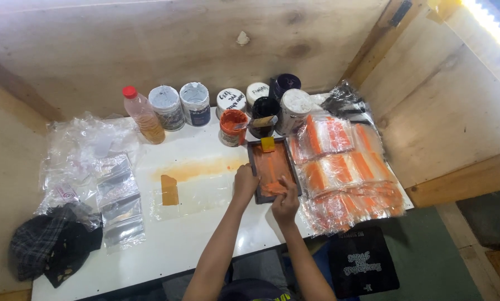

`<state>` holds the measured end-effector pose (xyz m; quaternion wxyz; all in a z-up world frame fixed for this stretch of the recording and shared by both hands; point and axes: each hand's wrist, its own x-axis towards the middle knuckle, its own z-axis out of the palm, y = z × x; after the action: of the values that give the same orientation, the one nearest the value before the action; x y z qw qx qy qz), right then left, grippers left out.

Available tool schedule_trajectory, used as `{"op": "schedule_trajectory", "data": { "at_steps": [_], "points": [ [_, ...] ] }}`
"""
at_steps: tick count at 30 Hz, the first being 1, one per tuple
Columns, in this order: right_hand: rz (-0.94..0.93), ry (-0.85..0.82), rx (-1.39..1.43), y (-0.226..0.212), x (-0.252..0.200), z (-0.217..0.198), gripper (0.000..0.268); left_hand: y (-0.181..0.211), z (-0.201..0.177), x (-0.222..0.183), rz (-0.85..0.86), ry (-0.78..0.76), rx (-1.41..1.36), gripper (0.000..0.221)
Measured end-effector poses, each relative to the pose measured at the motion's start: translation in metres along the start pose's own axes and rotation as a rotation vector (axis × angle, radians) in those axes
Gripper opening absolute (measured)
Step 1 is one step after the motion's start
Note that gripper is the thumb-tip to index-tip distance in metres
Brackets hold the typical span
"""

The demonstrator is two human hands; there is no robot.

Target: Manual screen printing of logos or text onto plastic bags using orange ink.

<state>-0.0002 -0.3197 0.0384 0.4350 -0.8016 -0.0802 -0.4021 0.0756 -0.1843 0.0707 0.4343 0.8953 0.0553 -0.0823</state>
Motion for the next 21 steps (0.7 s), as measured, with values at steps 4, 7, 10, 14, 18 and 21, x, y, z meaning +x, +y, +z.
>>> {"op": "schedule_trajectory", "data": {
  "at_steps": [4, 7, 10, 14, 18, 21],
  "points": [
    [0.026, 0.027, 0.043, 0.003, 0.019, -0.011, 0.069, -0.015, -0.018, -0.009, -0.025, 0.0, 0.047, 0.052],
    [0.015, -0.005, -0.122, 0.012, 0.022, -0.009, 0.062, -0.003, -0.053, -0.039, -0.064, -0.005, 0.015, 0.048],
    [0.144, -0.098, -0.088, 0.012, 0.014, -0.003, 0.053, -0.015, -0.067, -0.054, -0.092, 0.03, 0.004, 0.046],
    [0.376, -0.288, 0.028, 0.004, 0.002, 0.011, 0.046, -0.015, -0.085, -0.076, -0.159, 0.077, 0.014, 0.045],
    [0.472, -0.386, 0.102, -0.005, -0.005, 0.021, 0.045, -0.02, -0.094, -0.085, -0.199, 0.088, 0.005, 0.045],
    [0.466, -0.39, 0.118, -0.004, -0.008, 0.027, 0.045, -0.031, -0.094, -0.083, -0.202, 0.083, 0.011, 0.047]
  ]
}}
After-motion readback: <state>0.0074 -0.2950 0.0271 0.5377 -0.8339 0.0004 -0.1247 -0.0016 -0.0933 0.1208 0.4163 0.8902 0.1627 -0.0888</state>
